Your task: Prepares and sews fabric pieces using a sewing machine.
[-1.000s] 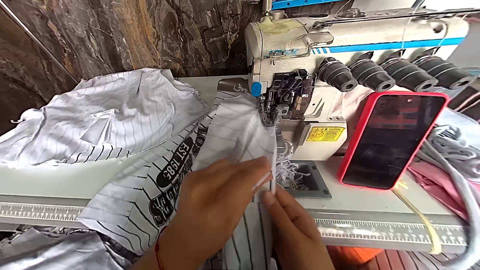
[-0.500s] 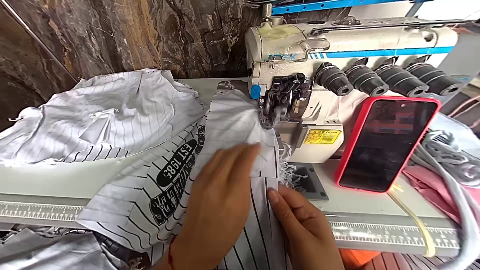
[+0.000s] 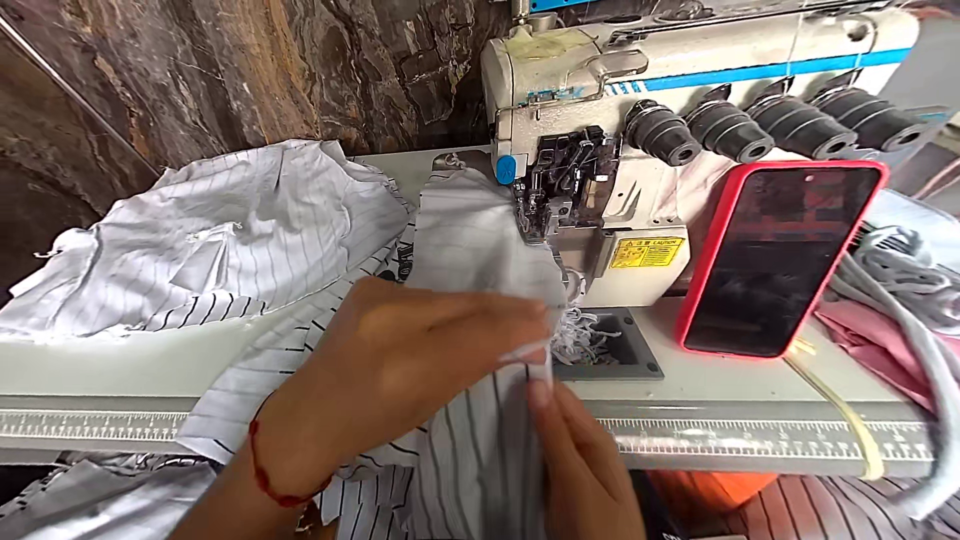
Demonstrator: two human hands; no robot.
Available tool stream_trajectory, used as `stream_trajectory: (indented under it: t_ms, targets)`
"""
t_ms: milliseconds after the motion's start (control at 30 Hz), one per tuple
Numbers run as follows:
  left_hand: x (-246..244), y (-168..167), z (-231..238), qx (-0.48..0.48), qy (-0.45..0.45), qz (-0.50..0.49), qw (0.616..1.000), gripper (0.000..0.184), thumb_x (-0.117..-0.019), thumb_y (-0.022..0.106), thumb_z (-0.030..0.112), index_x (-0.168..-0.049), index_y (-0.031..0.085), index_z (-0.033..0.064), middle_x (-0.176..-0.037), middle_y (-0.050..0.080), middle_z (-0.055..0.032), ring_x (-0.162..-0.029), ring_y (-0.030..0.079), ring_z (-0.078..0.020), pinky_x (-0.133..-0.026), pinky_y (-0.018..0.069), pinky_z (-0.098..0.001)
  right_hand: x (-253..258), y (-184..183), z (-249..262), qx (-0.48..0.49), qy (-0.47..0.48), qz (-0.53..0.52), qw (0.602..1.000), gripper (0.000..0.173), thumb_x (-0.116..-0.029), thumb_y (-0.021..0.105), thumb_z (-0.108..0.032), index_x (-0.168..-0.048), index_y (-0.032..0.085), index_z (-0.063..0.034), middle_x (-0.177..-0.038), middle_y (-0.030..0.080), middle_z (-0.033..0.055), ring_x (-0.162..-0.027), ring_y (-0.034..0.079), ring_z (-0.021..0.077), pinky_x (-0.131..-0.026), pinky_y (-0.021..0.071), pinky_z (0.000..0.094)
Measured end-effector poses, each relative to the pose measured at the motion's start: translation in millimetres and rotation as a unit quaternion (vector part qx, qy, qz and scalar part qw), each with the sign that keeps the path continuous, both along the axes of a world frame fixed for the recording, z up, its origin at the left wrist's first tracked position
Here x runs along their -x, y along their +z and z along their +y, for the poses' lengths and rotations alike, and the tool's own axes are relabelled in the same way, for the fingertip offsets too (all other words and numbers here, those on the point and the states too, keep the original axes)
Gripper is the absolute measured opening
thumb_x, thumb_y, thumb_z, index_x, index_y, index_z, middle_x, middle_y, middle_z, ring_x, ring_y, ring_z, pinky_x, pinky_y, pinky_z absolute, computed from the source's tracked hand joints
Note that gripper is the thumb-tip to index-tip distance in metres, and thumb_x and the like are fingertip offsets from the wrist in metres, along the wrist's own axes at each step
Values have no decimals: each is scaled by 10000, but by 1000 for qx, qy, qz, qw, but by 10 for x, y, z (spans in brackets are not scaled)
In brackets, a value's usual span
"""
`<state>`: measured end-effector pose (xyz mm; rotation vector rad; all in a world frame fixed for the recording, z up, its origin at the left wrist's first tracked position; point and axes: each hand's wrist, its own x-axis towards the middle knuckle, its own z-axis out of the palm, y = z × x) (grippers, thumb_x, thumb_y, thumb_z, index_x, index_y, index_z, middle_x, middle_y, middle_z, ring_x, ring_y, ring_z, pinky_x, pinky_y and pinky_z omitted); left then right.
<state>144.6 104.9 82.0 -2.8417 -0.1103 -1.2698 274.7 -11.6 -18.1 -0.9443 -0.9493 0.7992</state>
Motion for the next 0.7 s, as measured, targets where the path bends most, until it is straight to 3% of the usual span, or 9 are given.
stream_trajectory:
  t_ms: [33,100,200,400,467,533,567,633,700]
  targets:
    - [30,-53,-21,-4,2,13,1000,180,-1031,617,200,-1015,761,93,-1009,788,2,-864,711,1,-716,531,-132,-69,-49,-26,-25,-31,-39,998,247,-1058,486,-84,-1008,715,-2,-1008,670,-42,-965,617,-44,-864,531,153]
    - [56,-226,-87,-6,17,17,1000,159,-1038,613,196,-1051,747,112,-1043,787,4,-800,699,-14,-655,498,-154,-133,-43,-113,-26,-46,-66,996,183,-1022,564,-60,-983,738,-15,-930,711,-62,-880,644,-62,-798,552,145]
    - [30,-425,-152,5,25,3,1000,148,-1047,596,170,-1085,715,90,-1117,778,-26,-822,709,-45,-665,501,-171,-136,52,-256,5,10,-33,999,170,-1013,566,-17,-1014,733,-51,-869,754,-115,-784,690,-60,-716,588,162]
    - [-29,-595,-218,56,39,-43,997,187,-1060,571,182,-1087,717,68,-1110,782,-66,-921,742,-53,-739,543,-159,-143,18,-303,2,40,-35,999,163,-1012,589,-43,-982,750,-44,-869,756,-98,-794,683,-62,-724,580,165]
    - [-30,-555,-205,84,45,-80,992,181,-1051,588,194,-1055,719,70,-1062,786,-34,-925,731,-20,-773,556,-138,-173,-41,-222,-20,4,-83,996,152,-1002,625,-80,-965,768,-43,-1012,754,-65,-953,669,-54,-848,565,170]
    - [-24,-432,-189,133,54,-115,983,169,-1038,605,192,-1049,734,84,-1021,776,24,-908,702,33,-796,558,-115,-204,-124,-43,-47,-41,-147,987,179,-1008,642,-175,-1031,744,-30,-1212,708,39,-1173,612,22,-1009,509,218]
    - [-37,-362,-187,155,59,-130,978,156,-1024,623,176,-1044,749,87,-988,769,44,-876,680,53,-780,546,-100,-187,-139,56,-47,-58,-157,985,254,-992,659,-206,-1100,713,18,-1187,712,68,-1146,633,30,-990,526,221]
    - [-85,-251,-192,174,72,-141,972,146,-994,653,154,-1025,777,84,-924,762,61,-833,662,76,-743,535,-80,-74,-87,233,-23,-29,-115,993,373,-968,673,-223,-1187,598,69,-1032,710,3,-971,664,-39,-863,564,169]
    - [-134,-168,-224,167,88,-130,973,152,-988,656,153,-1006,781,70,-889,756,51,-811,659,79,-726,530,-73,105,42,361,-24,68,7,997,303,-981,626,-136,-1211,547,44,-989,684,-48,-929,652,-60,-850,554,159]
